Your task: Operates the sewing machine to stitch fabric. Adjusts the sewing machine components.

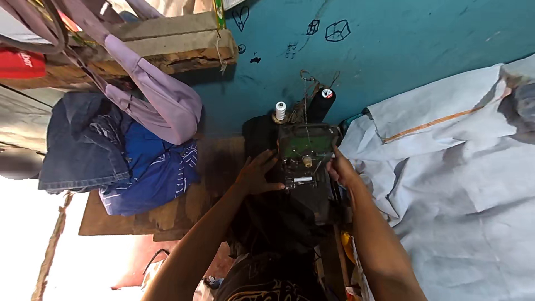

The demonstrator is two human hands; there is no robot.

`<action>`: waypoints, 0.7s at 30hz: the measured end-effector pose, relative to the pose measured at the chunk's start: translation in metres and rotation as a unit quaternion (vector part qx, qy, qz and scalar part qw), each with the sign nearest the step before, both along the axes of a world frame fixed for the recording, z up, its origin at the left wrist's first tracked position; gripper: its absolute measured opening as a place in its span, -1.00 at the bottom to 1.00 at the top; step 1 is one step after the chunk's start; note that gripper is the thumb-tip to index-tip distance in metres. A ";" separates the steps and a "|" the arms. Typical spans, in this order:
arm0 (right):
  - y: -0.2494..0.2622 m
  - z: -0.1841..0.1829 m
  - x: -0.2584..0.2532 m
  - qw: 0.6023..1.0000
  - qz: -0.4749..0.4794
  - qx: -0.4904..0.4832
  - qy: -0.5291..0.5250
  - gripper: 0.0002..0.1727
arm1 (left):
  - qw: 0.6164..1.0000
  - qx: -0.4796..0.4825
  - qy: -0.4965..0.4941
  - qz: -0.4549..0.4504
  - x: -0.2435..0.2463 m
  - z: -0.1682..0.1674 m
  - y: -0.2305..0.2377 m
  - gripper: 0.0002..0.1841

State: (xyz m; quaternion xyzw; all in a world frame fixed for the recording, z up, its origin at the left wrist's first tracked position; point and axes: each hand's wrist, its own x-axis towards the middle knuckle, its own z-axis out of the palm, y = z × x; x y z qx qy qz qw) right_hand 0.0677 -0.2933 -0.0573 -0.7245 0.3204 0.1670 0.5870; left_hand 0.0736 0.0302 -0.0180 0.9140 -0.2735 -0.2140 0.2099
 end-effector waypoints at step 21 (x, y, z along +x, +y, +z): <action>0.152 0.068 -0.102 0.987 0.120 -0.031 -0.106 -0.62 | 0.997 0.060 0.007 0.052 0.011 0.017 -0.016 0.07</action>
